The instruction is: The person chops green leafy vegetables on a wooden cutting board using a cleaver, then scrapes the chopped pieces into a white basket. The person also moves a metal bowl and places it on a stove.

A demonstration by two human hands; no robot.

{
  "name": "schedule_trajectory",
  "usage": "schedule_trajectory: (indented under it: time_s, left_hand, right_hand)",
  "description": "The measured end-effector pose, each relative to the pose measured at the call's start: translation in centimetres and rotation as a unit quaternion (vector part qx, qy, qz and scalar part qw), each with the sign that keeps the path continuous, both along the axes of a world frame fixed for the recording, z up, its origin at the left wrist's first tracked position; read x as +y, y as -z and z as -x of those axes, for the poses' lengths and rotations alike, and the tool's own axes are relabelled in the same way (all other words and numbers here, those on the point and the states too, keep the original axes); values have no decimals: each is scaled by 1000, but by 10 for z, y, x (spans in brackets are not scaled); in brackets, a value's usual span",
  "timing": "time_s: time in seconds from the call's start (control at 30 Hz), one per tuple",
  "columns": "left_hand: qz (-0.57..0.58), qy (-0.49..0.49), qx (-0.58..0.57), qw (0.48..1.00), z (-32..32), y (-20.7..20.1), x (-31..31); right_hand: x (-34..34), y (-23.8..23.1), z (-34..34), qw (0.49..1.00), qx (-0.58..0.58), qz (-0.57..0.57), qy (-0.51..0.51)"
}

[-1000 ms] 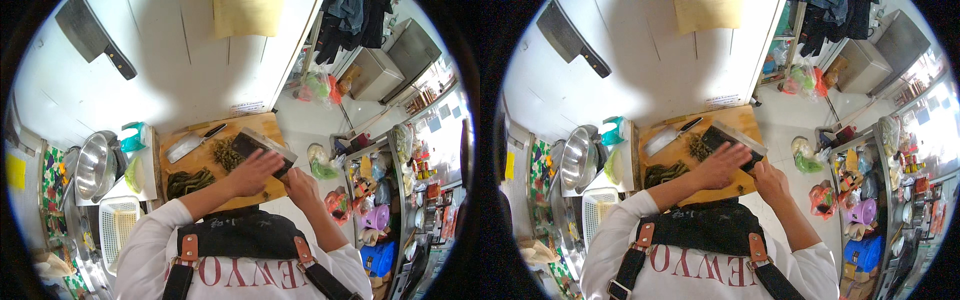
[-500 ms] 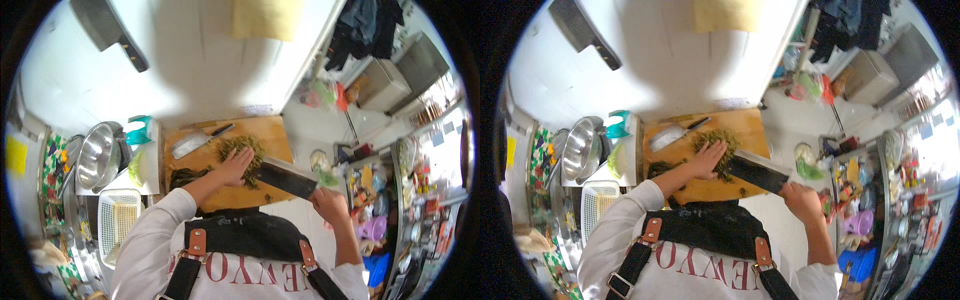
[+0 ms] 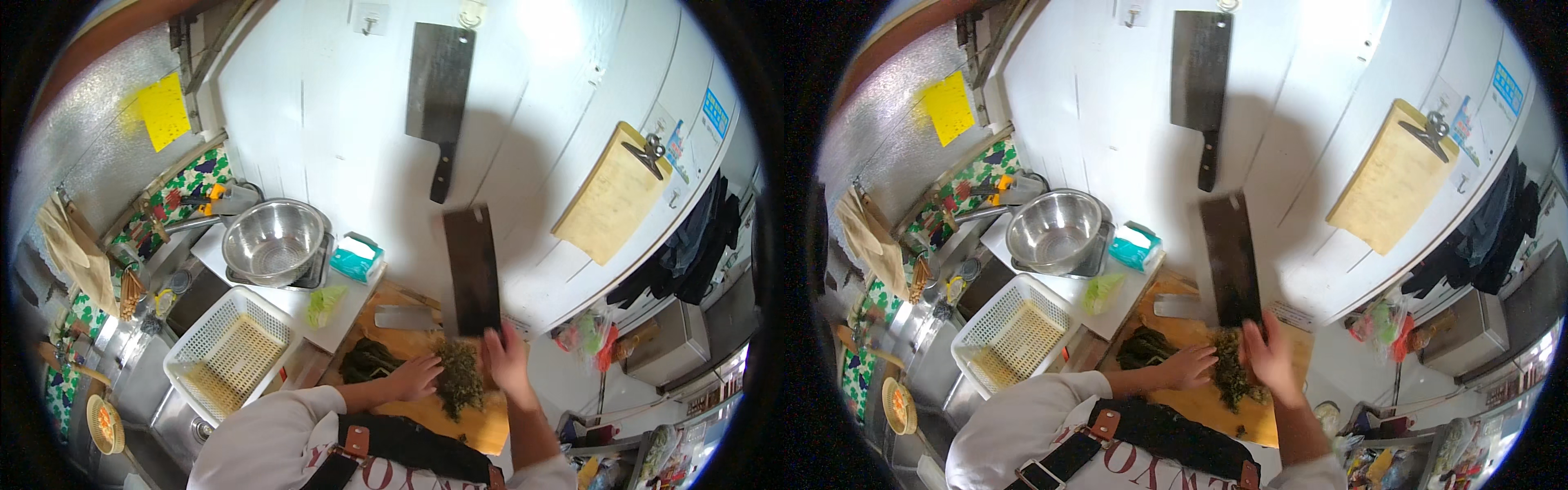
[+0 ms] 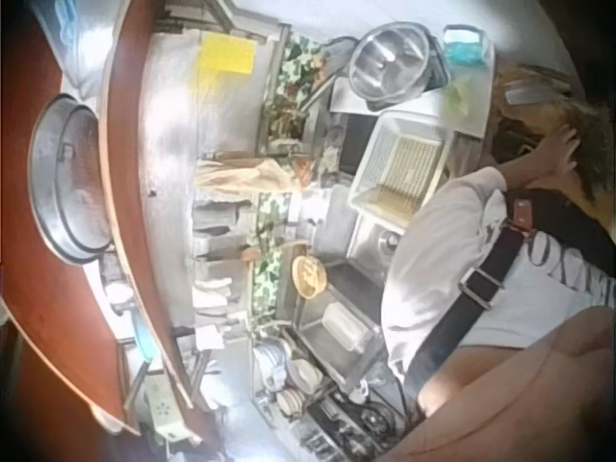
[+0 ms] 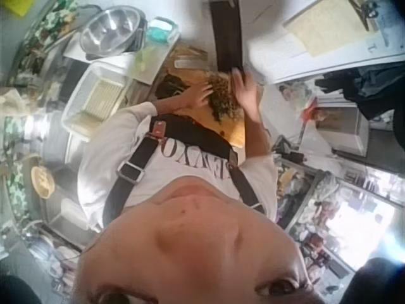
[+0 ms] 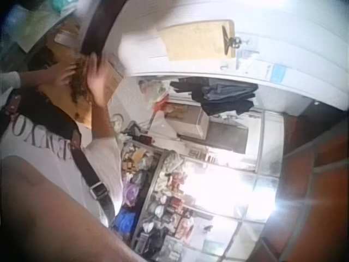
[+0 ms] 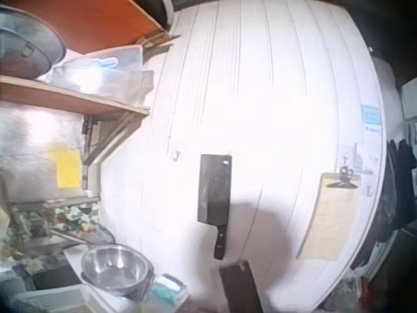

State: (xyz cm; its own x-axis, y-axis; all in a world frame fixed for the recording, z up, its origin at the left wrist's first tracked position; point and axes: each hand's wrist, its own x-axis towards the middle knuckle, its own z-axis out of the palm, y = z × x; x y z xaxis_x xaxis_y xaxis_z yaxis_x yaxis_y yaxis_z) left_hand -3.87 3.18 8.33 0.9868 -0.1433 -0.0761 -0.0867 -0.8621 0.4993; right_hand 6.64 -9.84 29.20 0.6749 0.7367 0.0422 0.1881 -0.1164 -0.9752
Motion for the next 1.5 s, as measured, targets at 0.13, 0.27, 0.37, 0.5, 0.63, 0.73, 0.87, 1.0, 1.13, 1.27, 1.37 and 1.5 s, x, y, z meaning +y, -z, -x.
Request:
schedule_trajectory:
  time_s: [0.13, 0.27, 0.37, 0.5, 0.63, 0.73, 0.87, 1.0, 1.13, 1.27, 1.37, 1.5]
  left_hand:
    - [9, -55, -30, 998, 31, 17, 19]
    - [22, -84, -81, 993, 56, 10, 32]
    - [20, -111, -85, 990, 76, 11, 40]
    - [28, -145, -91, 985, 95, 10, 48]
    - [26, -149, -95, 984, 105, 11, 53]
    - [38, -151, -90, 984, 102, 13, 58]
    - [36, -155, -157, 975, 100, 18, 55]
    - [97, -157, -95, 978, 105, 11, 49]
    - [106, -155, -62, 980, 109, 19, 39]
    - [114, -172, -42, 978, 117, 23, 34]
    - [107, -177, -44, 977, 119, 24, 29]
    - [92, -181, -35, 979, 111, 27, 29]
  right_hand:
    - [137, -67, -3, 987, -74, -118, -86]
    - [243, -121, 4, 973, -67, -184, -121]
    - [299, -136, 4, 971, -60, -203, -108]
    - [335, -127, 10, 974, -21, -214, -72]
    - [349, -101, 9, 973, -25, -221, -63]
    - [352, -91, 1, 976, -32, -211, -54]
    - [342, -35, -44, 970, -242, -37, 8]
    - [279, 54, -78, 911, -410, 1, -41]
    - [197, 129, -111, 812, -432, 332, -208]
    - [151, 189, -109, 700, -430, 502, -269]
    - [123, 230, -116, 688, -467, 496, -250]
    - [123, 246, -105, 647, -484, 518, -280]
